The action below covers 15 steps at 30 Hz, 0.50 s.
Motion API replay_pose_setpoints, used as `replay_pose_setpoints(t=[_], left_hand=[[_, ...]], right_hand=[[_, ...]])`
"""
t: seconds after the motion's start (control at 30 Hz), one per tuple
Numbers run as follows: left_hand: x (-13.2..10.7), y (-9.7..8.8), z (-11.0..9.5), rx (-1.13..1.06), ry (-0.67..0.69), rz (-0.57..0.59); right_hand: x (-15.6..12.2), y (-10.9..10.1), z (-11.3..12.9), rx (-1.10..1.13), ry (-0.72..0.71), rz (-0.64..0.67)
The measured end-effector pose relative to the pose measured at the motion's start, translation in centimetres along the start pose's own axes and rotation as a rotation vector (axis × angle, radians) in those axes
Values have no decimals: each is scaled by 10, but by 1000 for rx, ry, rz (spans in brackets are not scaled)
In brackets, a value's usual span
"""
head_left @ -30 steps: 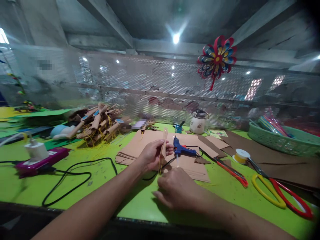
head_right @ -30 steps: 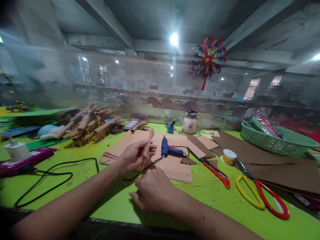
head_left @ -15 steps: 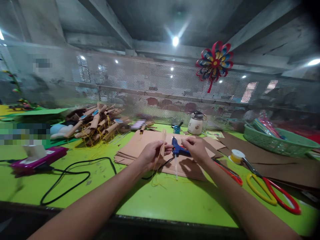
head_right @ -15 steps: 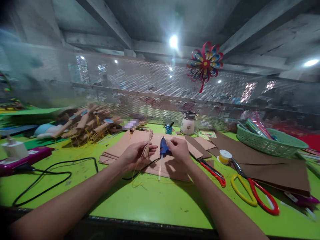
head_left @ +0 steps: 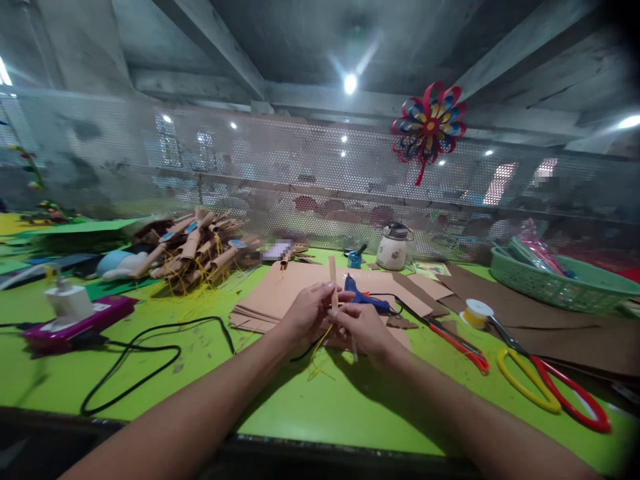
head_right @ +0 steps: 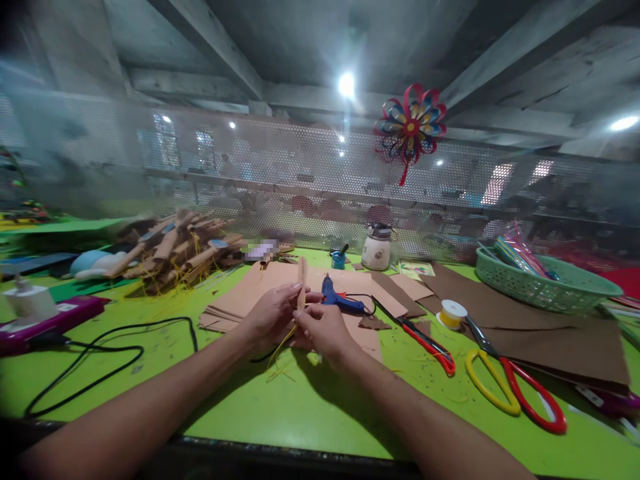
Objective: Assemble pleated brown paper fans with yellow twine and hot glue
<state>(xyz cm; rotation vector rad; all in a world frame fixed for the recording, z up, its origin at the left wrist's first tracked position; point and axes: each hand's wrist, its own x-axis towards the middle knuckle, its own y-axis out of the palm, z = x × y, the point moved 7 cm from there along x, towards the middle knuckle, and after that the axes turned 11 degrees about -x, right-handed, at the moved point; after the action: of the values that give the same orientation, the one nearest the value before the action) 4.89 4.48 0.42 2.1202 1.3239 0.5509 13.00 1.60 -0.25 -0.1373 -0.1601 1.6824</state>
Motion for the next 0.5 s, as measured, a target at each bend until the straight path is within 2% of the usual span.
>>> replay_pose_setpoints(t=[0.13, 0.27, 0.5], left_hand=[[3, -7, -10, 20, 48, -60], [5, -11, -17, 58, 110, -59], [4, -14, -12, 33, 40, -78]], right_hand=[[-5, 1, 6, -58, -16, -2], [-5, 3, 9, -125, -67, 12], [-3, 8, 4, -254, -117, 76]])
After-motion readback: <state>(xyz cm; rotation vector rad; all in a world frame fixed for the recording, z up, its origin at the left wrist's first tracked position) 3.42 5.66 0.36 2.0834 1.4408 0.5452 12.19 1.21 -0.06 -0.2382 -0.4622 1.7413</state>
